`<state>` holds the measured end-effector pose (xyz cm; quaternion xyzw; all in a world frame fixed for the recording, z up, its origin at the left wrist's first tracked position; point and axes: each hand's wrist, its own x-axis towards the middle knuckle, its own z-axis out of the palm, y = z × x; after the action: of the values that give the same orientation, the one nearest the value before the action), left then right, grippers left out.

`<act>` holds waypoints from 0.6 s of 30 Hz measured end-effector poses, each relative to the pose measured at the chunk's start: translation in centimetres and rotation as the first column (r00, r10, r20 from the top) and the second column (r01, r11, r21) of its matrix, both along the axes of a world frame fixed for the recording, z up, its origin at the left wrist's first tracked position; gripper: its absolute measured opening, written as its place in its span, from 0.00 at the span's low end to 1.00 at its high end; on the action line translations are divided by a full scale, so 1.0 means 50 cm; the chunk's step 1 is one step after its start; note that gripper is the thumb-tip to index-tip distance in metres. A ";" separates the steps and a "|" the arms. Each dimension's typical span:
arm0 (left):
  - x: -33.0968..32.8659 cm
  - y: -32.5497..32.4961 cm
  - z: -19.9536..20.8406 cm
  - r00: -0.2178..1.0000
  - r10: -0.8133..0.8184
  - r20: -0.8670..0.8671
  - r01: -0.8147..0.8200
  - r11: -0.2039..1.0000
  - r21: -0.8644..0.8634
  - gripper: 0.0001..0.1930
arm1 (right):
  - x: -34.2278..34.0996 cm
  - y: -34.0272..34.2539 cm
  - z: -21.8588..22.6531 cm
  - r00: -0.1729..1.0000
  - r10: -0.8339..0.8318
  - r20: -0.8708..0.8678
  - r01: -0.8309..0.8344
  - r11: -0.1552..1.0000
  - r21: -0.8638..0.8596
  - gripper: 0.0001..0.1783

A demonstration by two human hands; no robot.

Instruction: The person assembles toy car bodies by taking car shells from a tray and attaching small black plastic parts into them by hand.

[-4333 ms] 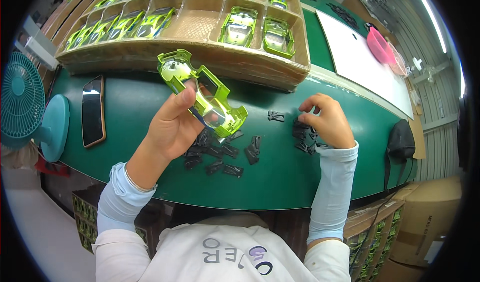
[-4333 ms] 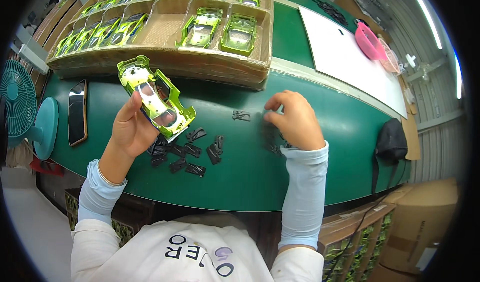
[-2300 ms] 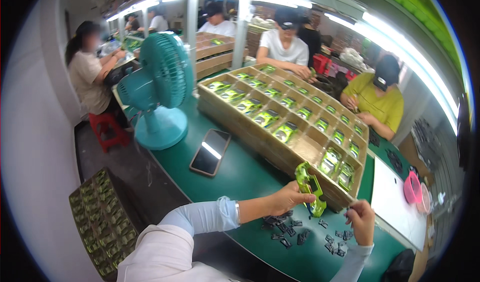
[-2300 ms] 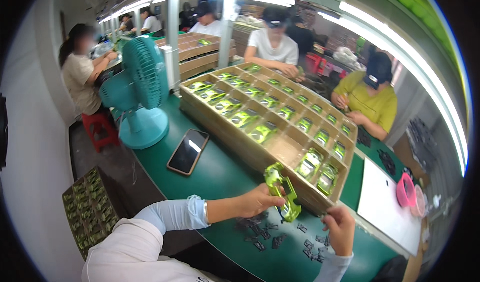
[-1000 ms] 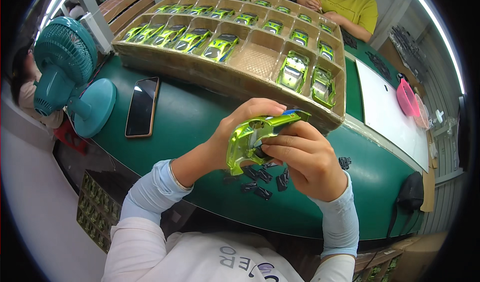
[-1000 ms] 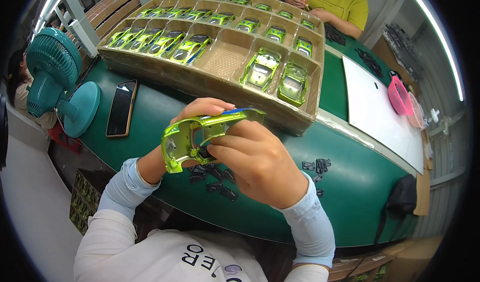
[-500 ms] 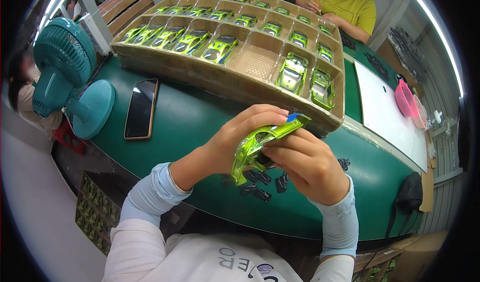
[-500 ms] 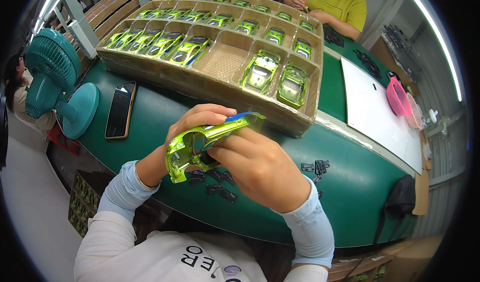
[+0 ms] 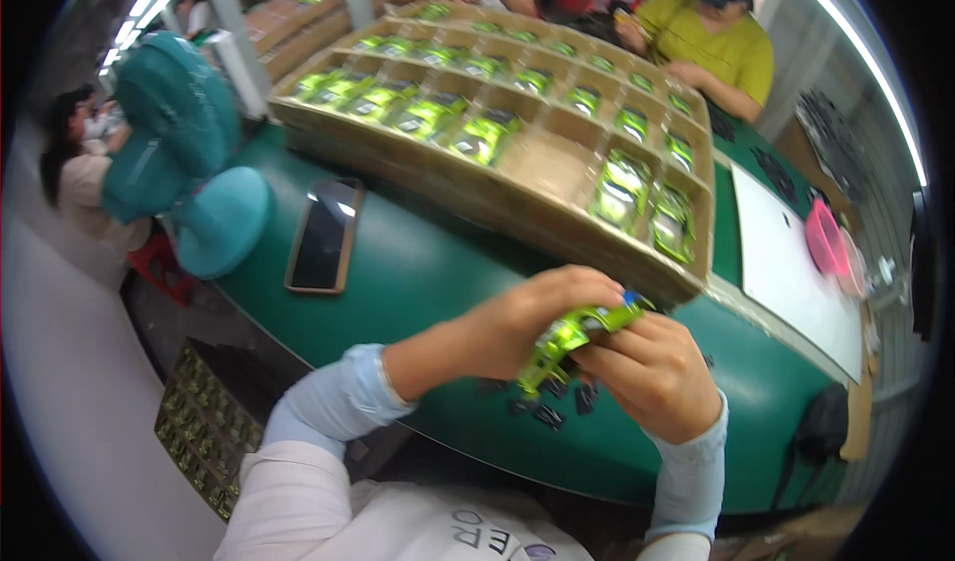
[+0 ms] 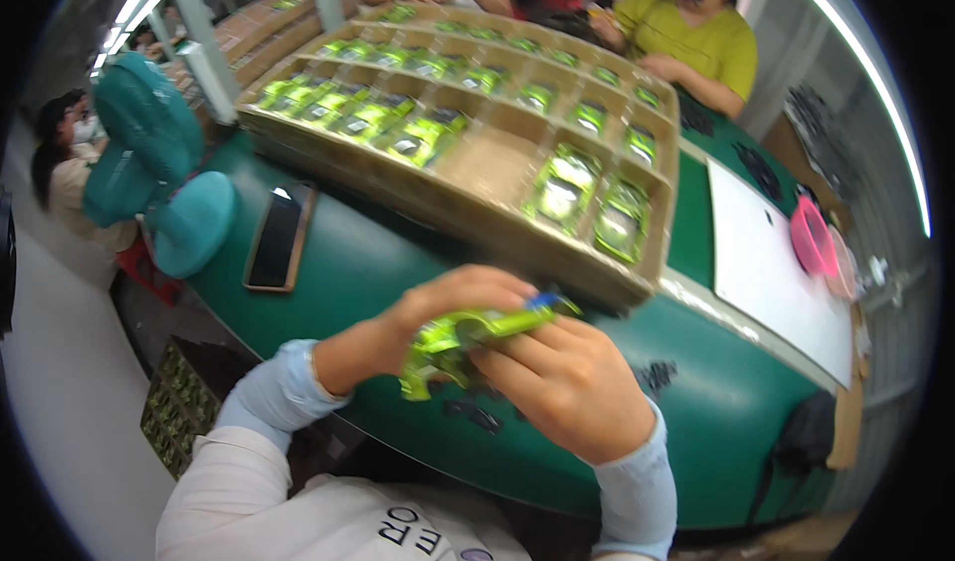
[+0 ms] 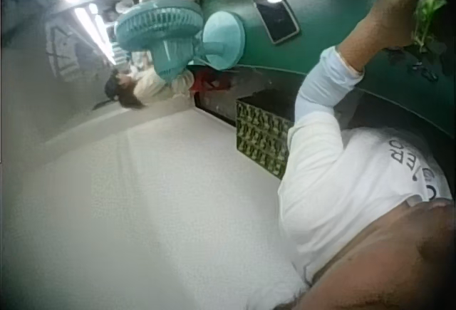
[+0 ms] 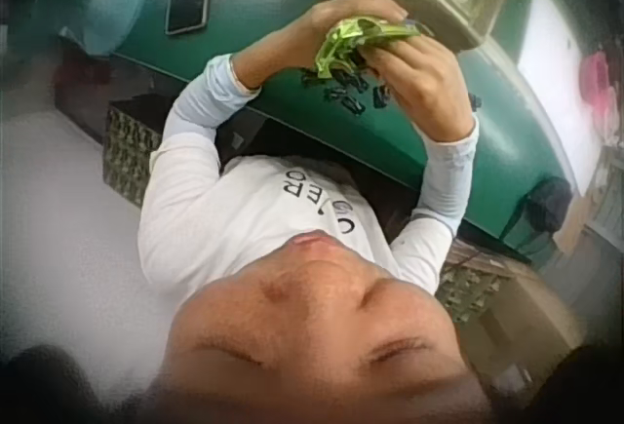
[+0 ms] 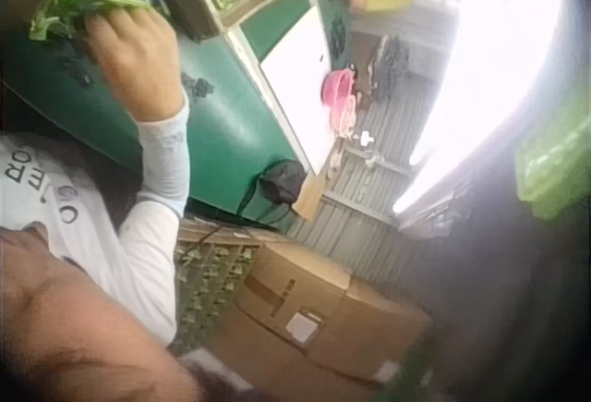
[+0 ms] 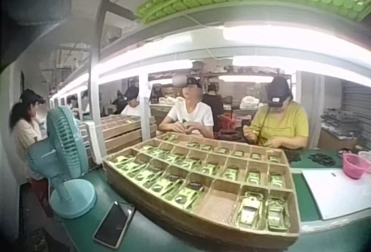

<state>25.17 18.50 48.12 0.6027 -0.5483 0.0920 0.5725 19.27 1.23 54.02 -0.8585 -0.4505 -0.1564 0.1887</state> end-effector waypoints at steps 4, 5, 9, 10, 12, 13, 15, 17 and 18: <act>-0.009 -0.007 -0.022 0.977 -0.099 -0.187 0.104 0.994 0.016 0.32 | -0.017 0.004 -0.001 0.998 -0.030 -0.056 0.028 0.999 -0.043 0.13; -0.010 -0.010 -0.022 0.971 -0.105 -0.215 0.114 0.993 0.028 0.33 | -0.021 0.004 -0.004 0.995 -0.075 -0.069 0.072 0.997 -0.036 0.13; -0.013 -0.009 -0.016 0.980 -0.032 -0.198 0.031 0.999 -0.008 0.37 | -0.023 0.021 -0.003 0.996 -0.078 0.046 0.081 0.995 -0.063 0.14; -0.013 -0.007 -0.017 0.982 -0.013 -0.186 0.011 1.000 -0.014 0.37 | -0.020 0.025 -0.002 0.992 -0.077 0.102 0.084 0.995 -0.060 0.14; -0.013 -0.002 -0.013 0.970 -0.050 -0.237 0.049 0.999 -0.009 0.37 | -0.017 0.032 -0.001 0.979 -0.082 0.186 0.092 0.995 -0.045 0.15; -0.014 -0.003 -0.012 0.973 -0.038 -0.228 0.036 0.999 -0.014 0.37 | -0.019 0.031 0.000 0.978 -0.068 0.195 0.079 0.996 -0.049 0.15; -0.012 -0.005 -0.009 0.965 -0.083 -0.249 0.081 0.997 -0.020 0.38 | -0.024 0.032 0.000 0.978 -0.126 0.165 0.139 0.988 -0.069 0.15; -0.009 -0.002 -0.003 0.966 -0.074 -0.249 0.074 0.997 -0.010 0.38 | -0.026 0.034 0.003 0.978 -0.132 0.163 0.145 0.987 -0.070 0.15; -0.010 -0.002 -0.001 0.968 -0.067 -0.240 0.072 0.997 0.013 0.37 | -0.027 0.033 0.003 0.977 -0.149 0.154 0.161 0.985 -0.069 0.15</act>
<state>24.69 18.39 48.07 0.5961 -0.4968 -0.0076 0.6307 17.91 2.90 54.18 -0.8839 -0.4010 -0.2156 0.1071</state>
